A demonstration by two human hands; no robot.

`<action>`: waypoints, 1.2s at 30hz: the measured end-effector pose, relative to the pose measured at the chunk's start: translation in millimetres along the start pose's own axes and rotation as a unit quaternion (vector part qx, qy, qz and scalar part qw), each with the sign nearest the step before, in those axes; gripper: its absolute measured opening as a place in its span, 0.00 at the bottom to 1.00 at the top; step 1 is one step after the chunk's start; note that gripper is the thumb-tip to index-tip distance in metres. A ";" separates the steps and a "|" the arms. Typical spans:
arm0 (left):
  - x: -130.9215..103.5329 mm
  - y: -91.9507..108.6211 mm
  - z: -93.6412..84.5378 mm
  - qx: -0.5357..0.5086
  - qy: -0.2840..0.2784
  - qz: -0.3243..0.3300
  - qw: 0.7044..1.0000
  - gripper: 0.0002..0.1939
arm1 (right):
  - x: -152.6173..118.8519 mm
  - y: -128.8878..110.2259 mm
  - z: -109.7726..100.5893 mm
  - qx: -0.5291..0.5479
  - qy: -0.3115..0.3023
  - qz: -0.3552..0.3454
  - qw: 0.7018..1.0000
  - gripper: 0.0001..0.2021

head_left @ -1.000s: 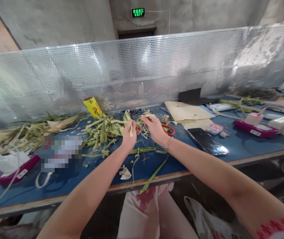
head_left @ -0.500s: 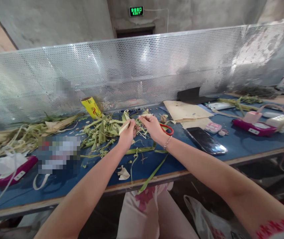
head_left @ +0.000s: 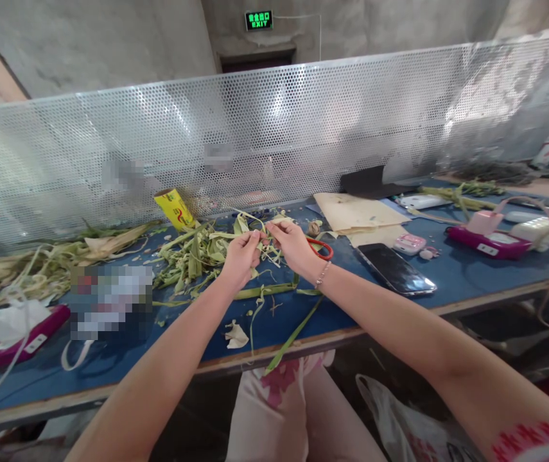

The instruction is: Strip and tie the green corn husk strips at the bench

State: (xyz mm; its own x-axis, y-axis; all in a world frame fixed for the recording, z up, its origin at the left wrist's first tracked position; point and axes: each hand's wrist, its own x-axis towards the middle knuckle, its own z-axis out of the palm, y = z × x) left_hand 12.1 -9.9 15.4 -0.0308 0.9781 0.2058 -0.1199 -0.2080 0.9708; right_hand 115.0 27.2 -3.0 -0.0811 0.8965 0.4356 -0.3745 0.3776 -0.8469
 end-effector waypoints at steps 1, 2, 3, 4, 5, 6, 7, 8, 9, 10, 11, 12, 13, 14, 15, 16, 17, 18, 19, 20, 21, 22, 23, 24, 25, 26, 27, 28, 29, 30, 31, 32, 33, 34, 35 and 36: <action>-0.1 0.8 -0.5 -0.007 -0.004 -0.006 1.000 0.13 | -0.5 -1.3 0.3 0.009 0.000 0.005 1.000 0.14; -0.2 1.3 -1.3 -0.014 -0.011 -0.012 1.000 0.13 | -1.1 -2.6 0.7 0.018 0.000 0.011 1.000 0.14; -0.2 1.6 -2.1 -0.020 -0.020 -0.016 0.999 0.14 | -1.6 -4.0 0.9 0.027 0.002 0.016 1.000 0.15; -0.1 1.7 -3.0 -0.024 -0.031 -0.019 0.999 0.14 | -2.1 -5.2 1.1 0.035 0.004 0.020 0.999 0.15; 0.0 1.4 -3.8 -0.027 -0.042 -0.021 0.999 0.15 | -2.4 -6.1 1.2 0.042 0.006 0.023 0.999 0.15; 0.1 0.9 -4.5 -0.030 -0.052 -0.020 0.998 0.15 | -2.6 -6.8 1.3 0.048 0.007 0.025 0.999 0.15; 0.2 0.1 -4.9 -0.035 -0.060 -0.015 0.997 0.15 | -2.5 -7.1 1.3 0.052 0.008 0.025 0.998 0.15; 0.4 -1.0 -5.1 -0.041 -0.065 -0.008 0.997 0.15 | -2.4 -7.1 1.2 0.053 0.009 0.025 0.998 0.15; 0.6 -2.2 -5.2 -0.050 -0.068 0.002 0.996 0.14 | -2.0 -6.8 1.0 0.052 0.011 0.024 0.998 0.15; 0.9 -3.7 -5.2 -0.061 -0.071 0.012 0.996 0.14 | -1.5 -6.2 0.6 0.049 0.014 0.024 0.998 0.14; 1.4 -5.2 -5.1 -0.071 -0.073 0.021 0.995 0.13 | -0.8 -5.5 0.1 0.045 0.018 0.024 0.999 0.14; 2.0 -6.8 -5.2 -0.078 -0.074 0.027 0.994 0.14 | -0.1 -4.6 -0.6 0.040 0.023 0.023 0.999 0.14; 2.9 -8.4 -5.4 -0.079 -0.074 0.030 0.994 0.14 | 0.7 -3.8 -1.5 0.032 0.026 0.020 0.999 0.13; 3.9 -9.8 -5.8 -0.072 -0.075 0.031 0.994 0.13 | 1.3 -3.0 -2.4 0.021 0.027 0.014 0.999 0.13; 5.0 -11.1 -6.3 -0.057 -0.073 0.035 0.995 0.12 | 1.9 -2.4 -3.4 0.007 0.027 0.005 1.000 0.13; 6.1 -12.1 -7.0 -0.038 -0.069 0.039 0.996 0.11 | 2.2 -2.1 -4.2 -0.010 0.025 -0.007 1.000 0.13; 7.1 -12.9 -7.6 -0.018 -0.065 0.044 0.997 0.10 | 2.3 -2.2 -5.0 -0.029 0.022 -0.018 0.999 0.12; 7.9 -13.4 -8.2 -0.001 -0.063 0.048 0.997 0.09 | 2.1 -2.6 -5.5 -0.051 0.018 -0.028 0.998 0.12; 8.5 -13.7 -8.7 0.011 -0.062 0.054 0.997 0.09 | 1.7 -3.3 -5.7 -0.071 0.012 -0.035 0.997 0.11; 8.8 -13.7 -8.9 0.019 -0.061 0.060 0.996 0.09 | 1.1 -4.3 -5.8 -0.089 0.007 -0.040 0.995 0.11; 8.9 -13.5 -8.9 0.024 -0.060 0.064 0.996 0.09 | 0.4 -5.3 -5.8 -0.104 0.003 -0.043 0.994 0.10; 8.8 -13.1 -8.7 0.028 -0.059 0.067 0.996 0.09 | -0.1 -6.2 -5.7 -0.115 0.000 -0.046 0.992 0.10; 8.5 -12.4 -8.3 0.032 -0.056 0.069 0.996 0.09 | -0.6 -6.9 -5.6 -0.120 -0.001 -0.048 0.992 0.09; 8.2 -11.4 -7.9 0.033 -0.052 0.068 0.996 0.09 | -0.8 -7.1 -5.6 -0.121 -0.001 -0.050 0.991 0.09; 7.8 -10.2 -7.5 0.033 -0.048 0.063 0.996 0.09 | -0.8 -6.8 -5.7 -0.119 -0.001 -0.052 0.991 0.09; 7.4 -8.9 -7.1 0.030 -0.043 0.057 0.997 0.09 | -0.5 -6.1 -5.7 -0.117 0.001 -0.053 0.992 0.09; 7.0 -7.5 -7.0 0.026 -0.038 0.050 0.998 0.09 | -0.2 -5.2 -5.7 -0.113 0.002 -0.054 0.992 0.09; 6.8 -6.2 -7.0 0.021 -0.033 0.044 0.998 0.09 | 0.1 -4.2 -5.5 -0.107 0.003 -0.054 0.993 0.09; 6.6 -5.0 -7.2 0.016 -0.030 0.038 0.999 0.09 | 0.3 -3.4 -5.2 -0.098 0.004 -0.053 0.994 0.09; 6.6 -4.1 -7.7 0.012 -0.028 0.032 0.999 0.09 | 0.3 -2.9 -4.7 -0.084 0.005 -0.048 0.995 0.09; 6.7 -3.5 -8.3 0.007 -0.030 0.025 0.999 0.09 | 0.1 -2.7 -4.0 -0.066 0.005 -0.040 0.997 0.09; 6.9 -3.2 -9.1 0.001 -0.033 0.018 0.999 0.09 | -0.1 -2.8 -3.2 -0.044 0.004 -0.029 0.999 0.09; 7.2 -3.1 -9.9 -0.005 -0.040 0.010 0.999 0.09 | -0.4 -3.2 -2.5 -0.022 0.004 -0.016 1.000 0.10; 7.5 -3.2 -10.7 -0.012 -0.047 0.002 0.999 0.10 | -0.7 -3.7 -1.7 -0.001 0.004 -0.001 1.000 0.11; 7.9 -3.4 -11.4 -0.019 -0.053 -0.006 0.998 0.11 | -0.8 -4.1 -1.2 0.017 0.006 0.012 1.000 0.11; 8.1 -3.5 -11.7 -0.025 -0.057 -0.012 0.998 0.13 | -0.7 -4.4 -0.8 0.033 0.008 0.023 0.999 0.12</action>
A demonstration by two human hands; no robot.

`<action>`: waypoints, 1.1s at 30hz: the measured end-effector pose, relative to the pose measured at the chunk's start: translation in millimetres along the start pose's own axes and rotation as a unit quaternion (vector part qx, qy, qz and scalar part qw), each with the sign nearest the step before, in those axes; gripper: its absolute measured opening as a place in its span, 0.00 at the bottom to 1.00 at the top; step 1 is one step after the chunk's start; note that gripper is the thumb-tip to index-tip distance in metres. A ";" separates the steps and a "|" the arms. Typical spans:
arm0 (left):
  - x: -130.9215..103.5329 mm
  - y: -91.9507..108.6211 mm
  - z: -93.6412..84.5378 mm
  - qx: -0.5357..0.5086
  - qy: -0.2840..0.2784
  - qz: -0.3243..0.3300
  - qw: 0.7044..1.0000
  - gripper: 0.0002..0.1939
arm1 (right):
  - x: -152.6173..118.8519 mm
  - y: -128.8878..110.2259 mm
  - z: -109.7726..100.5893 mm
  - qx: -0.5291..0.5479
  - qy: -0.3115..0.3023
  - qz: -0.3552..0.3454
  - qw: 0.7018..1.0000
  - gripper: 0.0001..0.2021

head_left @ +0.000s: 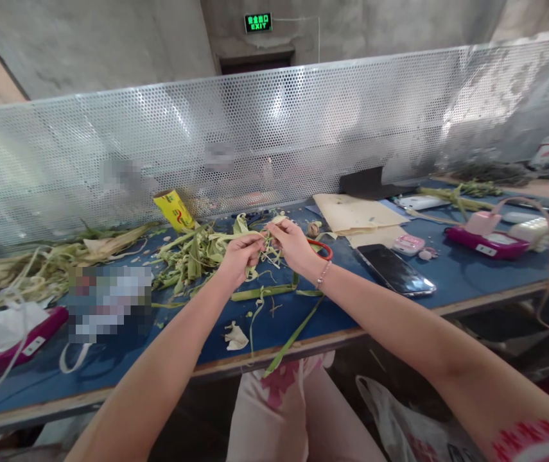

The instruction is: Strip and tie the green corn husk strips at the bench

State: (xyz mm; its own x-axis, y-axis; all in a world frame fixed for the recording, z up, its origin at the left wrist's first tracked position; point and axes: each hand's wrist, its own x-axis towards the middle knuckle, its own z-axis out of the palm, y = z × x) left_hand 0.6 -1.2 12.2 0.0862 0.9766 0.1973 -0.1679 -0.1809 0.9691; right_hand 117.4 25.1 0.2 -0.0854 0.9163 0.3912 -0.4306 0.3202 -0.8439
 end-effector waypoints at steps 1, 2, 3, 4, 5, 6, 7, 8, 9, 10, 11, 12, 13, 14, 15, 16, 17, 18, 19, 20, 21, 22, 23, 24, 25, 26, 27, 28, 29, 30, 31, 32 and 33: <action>0.1 -0.1 0.0 -0.005 -0.002 -0.005 1.000 0.14 | 0.2 -0.1 0.2 0.013 0.002 0.008 1.000 0.12; 0.1 -0.1 0.3 -0.009 -0.001 -0.008 1.000 0.14 | 0.5 0.0 0.2 0.022 0.004 0.014 1.000 0.12; 0.0 -0.2 0.9 -0.012 0.004 -0.010 1.000 0.14 | 0.8 0.2 0.1 0.028 0.005 0.016 0.999 0.12; -0.2 -0.3 1.8 -0.011 0.012 -0.010 1.000 0.13 | 1.1 0.4 -0.1 0.030 0.006 0.017 0.999 0.12; -0.4 -0.5 2.8 -0.009 0.022 -0.010 1.000 0.12 | 1.2 0.5 -0.3 0.029 0.007 0.017 0.999 0.12; -0.7 -0.7 3.7 -0.004 0.031 -0.009 0.999 0.10 | 1.2 0.6 -0.5 0.025 0.008 0.018 0.999 0.12; -0.9 -1.1 4.5 0.005 0.038 -0.009 0.999 0.08 | 1.1 0.6 -0.7 0.021 0.009 0.018 1.000 0.12; -1.1 -1.5 5.0 0.017 0.041 -0.008 0.999 0.07 | 0.9 0.6 -0.8 0.018 0.009 0.018 1.000 0.12; -1.2 -1.9 5.2 0.029 0.039 -0.007 0.999 0.07 | 0.7 0.6 -0.9 0.015 0.009 0.018 1.000 0.12; -1.2 -2.2 5.2 0.038 0.035 -0.004 0.999 0.07 | 0.5 0.6 -1.0 0.013 0.010 0.018 1.000 0.12; -1.2 -2.4 5.1 0.045 0.031 -0.001 0.999 0.07 | 0.4 0.8 -1.0 0.012 0.009 0.018 1.000 0.12; -1.2 -2.5 4.9 0.048 0.030 0.002 0.998 0.07 | 0.4 1.1 -1.1 0.011 0.007 0.017 1.000 0.12; -1.3 -2.4 4.9 0.048 0.032 0.004 0.998 0.08 | 0.5 1.4 -1.2 0.010 0.005 0.017 1.000 0.12; -1.4 -2.2 5.0 0.045 0.038 0.007 0.998 0.08 | 0.6 1.8 -1.2 0.010 0.004 0.018 1.000 0.13; -1.7 -1.8 5.3 0.042 0.046 0.009 0.998 0.08 | 0.7 2.0 -1.2 0.009 0.002 0.019 1.000 0.13; -2.0 -1.3 5.8 0.039 0.054 0.009 0.998 0.07 | 0.8 2.2 -1.1 0.009 0.001 0.020 1.000 0.13; -2.5 -0.7 6.5 0.037 0.062 0.007 0.997 0.07 | 0.8 2.1 -1.0 0.008 0.001 0.022 1.000 0.14; -3.1 0.0 7.3 0.036 0.070 0.002 0.997 0.07 | 0.8 2.0 -0.9 0.007 0.001 0.023 1.000 0.14; -3.6 0.6 8.0 0.035 0.077 -0.006 0.996 0.07 | 0.7 1.7 -0.7 0.007 0.001 0.023 1.000 0.14; -4.1 1.2 8.7 0.035 0.082 -0.016 0.996 0.07 | 0.5 1.4 -0.6 0.006 0.001 0.023 1.000 0.15; -4.4 1.5 9.1 0.034 0.087 -0.025 0.995 0.07 | 0.4 1.1 -0.6 0.006 0.002 0.022 1.000 0.15; -4.5 1.7 9.2 0.032 0.090 -0.032 0.995 0.08 | 0.3 0.8 -0.6 0.006 0.003 0.023 1.000 0.15; -4.5 1.5 9.1 0.030 0.090 -0.037 0.995 0.08 | 0.3 0.5 -0.6 0.007 0.004 0.024 1.000 0.14; -4.2 1.0 8.7 0.028 0.087 -0.039 0.995 0.08 | 0.3 0.2 -0.6 0.009 0.005 0.026 1.000 0.14; -3.6 0.1 8.0 0.026 0.081 -0.036 0.996 0.09 | 0.4 0.0 -0.7 0.011 0.006 0.027 1.000 0.14; -2.9 -1.1 7.1 0.026 0.074 -0.030 0.996 0.09 | 0.5 -0.2 -0.7 0.013 0.006 0.028 1.000 0.13; -1.9 -2.6 6.1 0.027 0.067 -0.021 0.997 0.10 | 0.7 -0.4 -0.8 0.014 0.007 0.027 1.000 0.13; -0.9 -4.2 4.9 0.030 0.061 -0.008 0.998 0.10 | 1.0 -0.6 -0.9 0.013 0.009 0.025 1.000 0.12; 0.2 -5.7 3.7 0.033 0.056 0.009 0.998 0.10 | 1.4 -0.6 -1.0 0.011 0.011 0.025 1.000 0.11; 1.1 -7.0 2.5 0.035 0.049 0.025 0.998 0.10 | 1.9 -0.6 -1.3 0.008 0.013 0.029 0.999 0.10; 1.8 -7.9 1.3 0.034 0.042 0.039 0.998 0.10 | 2.6 -0.4 -1.8 0.004 0.014 0.036 0.999 0.10; 2.1 -8.2 0.2 0.028 0.032 0.046 0.998 0.11 | 3.3 -0.1 -2.4 -0.001 0.014 0.046 0.999 0.09; 2.1 -7.9 -0.8 0.018 0.020 0.047 0.999 0.12 | 4.0 0.2 -3.2 -0.005 0.011 0.057 0.998 0.09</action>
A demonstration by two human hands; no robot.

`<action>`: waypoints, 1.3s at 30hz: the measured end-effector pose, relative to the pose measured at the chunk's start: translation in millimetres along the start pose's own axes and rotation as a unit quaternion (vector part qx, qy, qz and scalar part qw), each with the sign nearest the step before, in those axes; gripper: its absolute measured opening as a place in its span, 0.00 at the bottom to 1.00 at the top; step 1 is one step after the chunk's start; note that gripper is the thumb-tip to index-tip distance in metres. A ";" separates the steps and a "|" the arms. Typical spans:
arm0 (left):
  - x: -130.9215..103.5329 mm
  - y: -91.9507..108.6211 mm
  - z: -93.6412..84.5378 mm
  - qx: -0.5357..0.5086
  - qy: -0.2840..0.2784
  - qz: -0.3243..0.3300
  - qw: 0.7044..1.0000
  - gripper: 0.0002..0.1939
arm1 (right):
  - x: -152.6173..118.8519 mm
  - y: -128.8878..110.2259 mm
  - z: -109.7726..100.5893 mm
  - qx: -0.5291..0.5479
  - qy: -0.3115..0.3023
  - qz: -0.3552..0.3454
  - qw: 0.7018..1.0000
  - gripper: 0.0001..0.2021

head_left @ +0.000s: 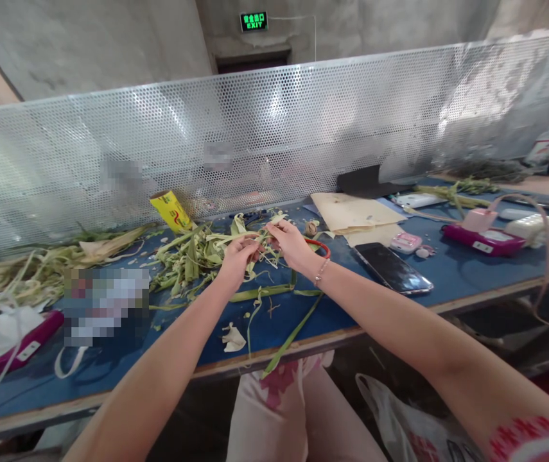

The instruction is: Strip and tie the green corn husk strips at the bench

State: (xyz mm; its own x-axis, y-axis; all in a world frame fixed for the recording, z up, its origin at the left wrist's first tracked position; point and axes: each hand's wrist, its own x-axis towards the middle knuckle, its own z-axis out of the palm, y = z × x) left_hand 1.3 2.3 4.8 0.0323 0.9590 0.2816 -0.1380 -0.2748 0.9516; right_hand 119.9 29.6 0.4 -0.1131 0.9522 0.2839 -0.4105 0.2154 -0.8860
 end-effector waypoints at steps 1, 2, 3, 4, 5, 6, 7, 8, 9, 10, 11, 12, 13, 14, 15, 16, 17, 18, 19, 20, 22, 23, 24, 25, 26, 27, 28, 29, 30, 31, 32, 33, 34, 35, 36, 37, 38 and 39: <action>-0.2 0.9 -1.0 -0.014 -0.010 -0.006 1.000 0.14 | 0.8 0.2 -0.9 -0.004 -0.006 0.011 1.000 0.09; -0.7 2.4 -1.8 -0.029 -0.017 -0.017 0.999 0.15 | 1.6 0.3 -2.0 -0.008 -0.012 0.020 1.000 0.09; -1.3 4.1 -2.5 -0.043 -0.022 -0.030 0.998 0.16 | 2.2 0.3 -3.0 -0.010 -0.020 0.030 0.999 0.09; -1.9 5.8 -3.0 -0.052 -0.024 -0.042 0.997 0.17 | 2.7 0.2 -4.0 -0.012 -0.029 0.039 0.999 0.09; -2.3 7.3 -3.4 -0.054 -0.027 -0.050 0.997 0.18 | 3.0 0.0 -4.9 -0.012 -0.037 0.047 0.998 0.09; -2.6 8.2 -3.6 -0.050 -0.030 -0.053 0.997 0.19 | 3.1 -0.3 -5.5 -0.011 -0.045 0.054 0.997 0.09; -2.7 8.5 -3.6 -0.042 -0.035 -0.052 0.997 0.19 | 3.1 -0.6 -6.0 -0.008 -0.052 0.061 0.997 0.09; -2.6 8.1 -3.4 -0.031 -0.041 -0.044 0.998 0.20 | 3.0 -0.9 -6.3 -0.005 -0.058 0.066 0.996 0.08; -2.3 7.2 -3.1 -0.020 -0.045 -0.032 0.998 0.20 | 2.7 -1.1 -6.4 -0.001 -0.061 0.070 0.996 0.08; -1.8 5.7 -2.7 -0.009 -0.046 -0.014 0.999 0.20 | 2.5 -1.3 -6.4 0.004 -0.062 0.073 0.995 0.08; -1.3 4.0 -2.3 -0.001 -0.045 0.004 0.999 0.20 | 2.2 -1.5 -6.2 0.009 -0.062 0.077 0.995 0.07; -0.7 2.3 -1.9 0.006 -0.040 0.020 0.999 0.20 | 1.8 -1.7 -5.9 0.013 -0.063 0.078 0.995 0.08; -0.1 0.7 -1.5 0.008 -0.028 0.031 0.999 0.19 | 1.4 -1.8 -5.5 0.016 -0.064 0.078 0.995 0.08; 0.4 -0.6 -1.2 0.004 -0.009 0.034 0.999 0.18 | 0.8 -2.0 -5.1 0.017 -0.067 0.075 0.995 0.08; 0.8 -1.4 -1.1 -0.004 0.012 0.032 0.999 0.16 | 0.2 -2.3 -4.7 0.014 -0.071 0.072 0.995 0.08; 1.1 -1.7 -1.1 -0.015 0.033 0.025 0.999 0.14 | -0.6 -2.4 -4.4 0.006 -0.073 0.065 0.995 0.08; 1.4 -1.5 -1.4 -0.027 0.049 0.019 0.998 0.13 | -1.4 -2.6 -4.3 -0.005 -0.074 0.057 0.996 0.07; 1.6 -1.0 -1.9 -0.040 0.060 0.014 0.997 0.13 | -2.1 -2.5 -4.4 -0.018 -0.073 0.051 0.996 0.07; 1.9 -0.2 -2.6 -0.052 0.064 0.012 0.996 0.13 | -2.6 -2.3 -4.8 -0.029 -0.071 0.046 0.996 0.07; 2.1 0.6 -3.4 -0.061 0.064 0.010 0.996 0.12 | -2.7 -1.8 -5.5 -0.039 -0.070 0.042 0.996 0.07; 2.7 2.1 -5.5 -0.079 0.065 0.000 0.995 0.12 | -1.5 -0.2 -7.8 -0.062 -0.067 0.032 0.995 0.07; 3.1 2.6 -6.6 -0.087 0.066 -0.007 0.994 0.12 | -0.3 0.7 -9.4 -0.083 -0.067 0.023 0.994 0.07; 3.6 2.8 -7.6 -0.092 0.067 -0.014 0.993 0.12 | 1.3 1.6 -11.1 -0.113 -0.066 0.008 0.991 0.06; 4.0 2.7 -8.6 -0.096 0.068 -0.020 0.993 0.12 | 3.0 2.3 -12.8 -0.154 -0.065 -0.015 0.986 0.06; 4.6 2.4 -9.4 -0.098 0.068 -0.024 0.993 0.12 | 4.5 2.5 -14.5 -0.200 -0.063 -0.046 0.977 0.05; 5.2 1.8 -10.1 -0.097 0.070 -0.026 0.992 0.12 | 5.6 2.1 -16.1 -0.249 -0.055 -0.087 0.963 0.05; 5.9 1.0 -10.7 -0.094 0.071 -0.027 0.993 0.13 | 6.0 1.2 -17.4 -0.299 -0.040 -0.139 0.943 0.04; 6.5 0.1 -11.0 -0.090 0.074 -0.026 0.993 0.13 | 5.6 -0.4 -18.4 -0.347 -0.023 -0.197 0.917 0.05; 6.9 -0.9 -11.0 -0.082 0.076 -0.024 0.993 0.13 | 4.3 -2.4 -19.1 -0.389 -0.008 -0.258 0.884 0.07; 7.1 -1.7 -10.8 -0.068 0.081 -0.019 0.994 0.12 | 2.3 -4.7 -19.2 -0.423 0.002 -0.316 0.849 0.10; 6.8 -2.2 -10.1 -0.047 0.084 -0.011 0.995 0.12 | -0.3 -6.8 -18.9 -0.447 -0.009 -0.361 0.818 0.12; 6.0 -2.3 -9.1 -0.019 0.088 0.003 0.996 0.11 | -3.2 -8.6 -18.2 -0.460 -0.034 -0.394 0.795 0.13; 4.7 -1.9 -7.8 0.018 0.089 0.021 0.996 0.09 | -6.1 -9.8 -16.9 -0.462 -0.061 -0.413 0.782 0.14; 2.8 -1.0 -6.2 0.063 0.087 0.040 0.993 0.07 | -8.8 -10.3 -15.3 -0.462 -0.087 -0.420 0.776 0.15; 0.5 0.2 -4.4 0.107 0.087 0.063 0.988 0.05 | -11.2 -10.1 -13.5 -0.459 -0.110 -0.422 0.774 0.16; -2.0 1.7 -2.7 0.160 0.071 0.074 0.982 0.03 | -13.1 -9.4 -11.5 -0.455 -0.128 -0.419 0.775 0.17; -4.5 3.1 -1.0 0.204 0.061 0.076 0.974 0.04 | -14.5 -8.4 -9.6 -0.449 -0.142 -0.416 0.778 0.17; -6.8 4.3 0.4 0.232 0.056 0.079 0.968 0.06 | -15.6 -7.4 -7.8 -0.443 -0.154 -0.413 0.781 0.17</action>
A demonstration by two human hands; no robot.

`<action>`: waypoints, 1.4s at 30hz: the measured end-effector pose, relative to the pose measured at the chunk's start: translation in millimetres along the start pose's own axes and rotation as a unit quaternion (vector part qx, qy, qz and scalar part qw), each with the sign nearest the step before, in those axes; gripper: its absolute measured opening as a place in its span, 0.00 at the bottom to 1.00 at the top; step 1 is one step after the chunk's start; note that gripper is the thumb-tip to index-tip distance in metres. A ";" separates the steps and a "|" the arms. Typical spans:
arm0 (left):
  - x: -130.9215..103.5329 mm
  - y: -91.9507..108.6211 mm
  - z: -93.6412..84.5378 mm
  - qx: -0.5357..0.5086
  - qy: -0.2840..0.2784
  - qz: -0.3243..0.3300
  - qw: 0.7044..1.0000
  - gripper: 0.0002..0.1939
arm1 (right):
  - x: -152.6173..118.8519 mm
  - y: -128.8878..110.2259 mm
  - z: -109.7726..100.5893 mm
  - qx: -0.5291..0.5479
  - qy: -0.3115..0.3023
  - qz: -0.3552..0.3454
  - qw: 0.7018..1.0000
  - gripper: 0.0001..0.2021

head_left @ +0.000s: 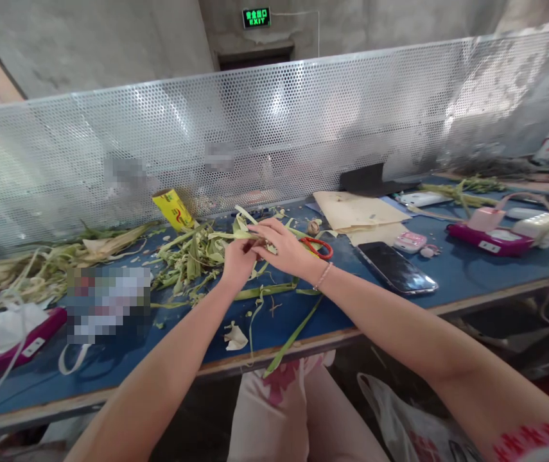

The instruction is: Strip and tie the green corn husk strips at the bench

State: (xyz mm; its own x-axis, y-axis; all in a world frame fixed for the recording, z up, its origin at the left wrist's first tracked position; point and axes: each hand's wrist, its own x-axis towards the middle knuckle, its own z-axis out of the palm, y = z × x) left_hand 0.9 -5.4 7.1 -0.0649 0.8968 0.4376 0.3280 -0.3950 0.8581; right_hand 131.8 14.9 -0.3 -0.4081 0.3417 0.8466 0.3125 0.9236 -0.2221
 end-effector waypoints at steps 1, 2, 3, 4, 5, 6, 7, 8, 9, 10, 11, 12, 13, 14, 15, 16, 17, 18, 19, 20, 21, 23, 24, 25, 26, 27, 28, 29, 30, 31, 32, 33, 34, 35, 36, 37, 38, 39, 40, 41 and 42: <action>-1.8 1.5 0.4 0.021 -0.007 0.014 1.000 0.07 | 0.2 -1.3 1.3 0.012 -0.001 -0.002 1.000 0.16; -3.2 2.3 1.0 0.029 -0.012 0.024 0.999 0.08 | 0.5 -2.5 2.1 0.023 0.000 -0.004 1.000 0.13; -4.0 2.4 1.6 0.027 -0.018 0.031 0.999 0.08 | 1.0 -3.7 2.2 0.033 0.002 -0.003 0.999 0.10; -4.3 1.9 2.3 0.020 -0.030 0.034 0.999 0.08 | 1.6 -4.8 1.7 0.043 0.006 0.002 0.999 0.07; -4.1 1.0 3.1 0.008 -0.043 0.032 0.999 0.07 | 2.2 -5.8 0.7 0.054 0.009 0.012 0.998 0.06; -3.6 -0.3 3.9 -0.008 -0.059 0.027 0.998 0.05 | 2.7 -6.7 -0.7 0.065 0.014 0.028 0.997 0.05; -2.8 -1.8 4.5 -0.028 -0.076 0.019 0.997 0.04 | 3.3 -7.3 -2.2 0.077 0.020 0.050 0.996 0.05; -1.9 -3.3 5.0 -0.050 -0.092 0.009 0.994 0.03 | 3.7 -7.4 -3.6 0.089 0.030 0.077 0.993 0.05; -0.9 -4.8 5.1 -0.077 -0.105 -0.005 0.991 0.03 | 4.0 -7.1 -4.6 0.103 0.040 0.107 0.988 0.06; -0.1 -6.0 5.0 -0.106 -0.114 -0.022 0.988 0.04 | 4.2 -6.2 -5.3 0.121 0.049 0.138 0.982 0.06; 0.7 -6.9 4.5 -0.137 -0.119 -0.041 0.983 0.06 | 4.3 -4.8 -5.6 0.145 0.058 0.165 0.974 0.06; 1.2 -7.4 3.7 -0.167 -0.122 -0.062 0.976 0.08 | 4.4 -2.9 -5.5 0.174 0.067 0.186 0.965 0.05; 1.7 -7.5 2.8 -0.196 -0.123 -0.079 0.970 0.10 | 4.5 -0.7 -5.1 0.205 0.076 0.201 0.955 0.04; 2.0 -7.2 1.7 -0.225 -0.123 -0.092 0.962 0.11 | 4.6 1.7 -4.7 0.235 0.086 0.209 0.945 0.03; 2.2 -6.7 0.5 -0.251 -0.120 -0.101 0.955 0.11 | 4.7 4.2 -4.2 0.258 0.097 0.212 0.938 0.04; 2.4 -5.9 -0.7 -0.273 -0.116 -0.106 0.949 0.11 | 4.9 6.6 -3.8 0.270 0.106 0.213 0.933 0.06; 2.6 -5.1 -1.8 -0.289 -0.112 -0.109 0.945 0.12 | 5.2 8.9 -3.6 0.272 0.108 0.214 0.932 0.07; 2.8 -4.4 -2.8 -0.300 -0.108 -0.112 0.941 0.12 | 5.4 10.9 -3.5 0.264 0.102 0.215 0.935 0.07; 3.2 -3.8 -3.7 -0.307 -0.103 -0.114 0.939 0.12 | 5.7 12.7 -3.6 0.250 0.092 0.213 0.940 0.05; 3.6 -3.4 -4.5 -0.312 -0.099 -0.117 0.938 0.13 | 5.9 14.3 -3.8 0.233 0.078 0.209 0.947 0.04; 4.1 -3.2 -5.1 -0.316 -0.095 -0.120 0.936 0.13 | 6.0 15.9 -4.2 0.216 0.063 0.201 0.953 0.02; 5.2 -3.1 -6.2 -0.325 -0.086 -0.128 0.933 0.13 | 6.0 18.9 -5.8 0.194 0.036 0.171 0.965 0.03; 5.7 -3.1 -6.7 -0.328 -0.081 -0.134 0.932 0.12 | 5.8 20.3 -6.9 0.189 0.021 0.150 0.970 0.04; 6.1 -2.9 -7.3 -0.330 -0.077 -0.140 0.930 0.12 | 5.6 21.4 -8.3 0.185 0.004 0.126 0.975 0.05; 6.5 -2.5 -7.9 -0.333 -0.074 -0.146 0.928 0.12 | 5.4 22.2 -10.0 0.179 -0.014 0.100 0.979 0.07; 6.9 -2.0 -8.5 -0.339 -0.071 -0.152 0.926 0.12 | 5.1 22.7 -11.7 0.167 -0.033 0.073 0.983 0.09; 7.4 -1.4 -9.2 -0.346 -0.066 -0.158 0.922 0.12 | 4.8 22.7 -13.4 0.151 -0.052 0.046 0.986 0.11; 7.9 -0.8 -9.8 -0.355 -0.062 -0.163 0.918 0.12 | 4.6 22.4 -14.9 0.130 -0.069 0.021 0.989 0.13; 8.4 -0.1 -10.4 -0.363 -0.057 -0.169 0.914 0.13 | 4.3 21.7 -16.0 0.107 -0.084 -0.001 0.991 0.14; 9.0 0.4 -10.9 -0.369 -0.051 -0.174 0.912 0.13 | 4.1 20.8 -16.7 0.085 -0.097 -0.019 0.992 0.15; 9.6 0.8 -11.2 -0.371 -0.044 -0.179 0.910 0.13 | 3.7 19.8 -16.9 0.067 -0.106 -0.033 0.992 0.16; 10.2 1.1 -11.3 -0.371 -0.035 -0.181 0.910 0.13 | 3.2 18.9 -16.6 0.055 -0.114 -0.045 0.991 0.17; 10.6 1.3 -11.3 -0.369 -0.026 -0.183 0.911 0.13 | 2.6 18.1 -15.8 0.047 -0.117 -0.055 0.990 0.18; 10.9 1.4 -11.1 -0.367 -0.017 -0.182 0.912 0.12 | 1.9 17.4 -14.7 0.042 -0.119 -0.064 0.990 0.20; 11.0 1.5 -10.9 -0.366 -0.009 -0.181 0.913 0.12 | 1.3 16.7 -13.3 0.038 -0.118 -0.070 0.990 0.21; 10.9 1.6 -10.6 -0.365 -0.004 -0.179 0.914 0.12 | 0.7 16.2 -11.9 0.034 -0.115 -0.075 0.990 0.20; 10.5 1.7 -10.3 -0.363 -0.001 -0.179 0.914 0.11 | 0.2 15.6 -10.4 0.030 -0.108 -0.077 0.991 0.19; 9.9 1.9 -10.0 -0.361 0.000 -0.179 0.915 0.11 | -0.1 15.0 -9.1 0.026 -0.100 -0.078 0.992 0.17; 9.2 2.2 -9.7 -0.356 0.000 -0.179 0.917 0.12 | -0.1 14.3 -8.0 0.025 -0.090 -0.079 0.993 0.15; 8.3 2.4 -9.3 -0.351 0.000 -0.178 0.919 0.11 | 0.0 13.6 -7.0 0.028 -0.082 -0.080 0.993 0.12; 7.4 2.6 -8.9 -0.343 -0.003 -0.175 0.923 0.11 | 0.4 12.8 -6.2 0.035 -0.074 -0.081 0.993 0.10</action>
State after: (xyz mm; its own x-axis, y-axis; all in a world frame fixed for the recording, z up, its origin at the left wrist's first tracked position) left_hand -7.1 -1.5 14.9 -0.0478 0.9937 0.1016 -0.3866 -0.1122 0.9154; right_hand 140.9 25.7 0.2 -0.5707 0.2056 0.7950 0.1754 0.9763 -0.1266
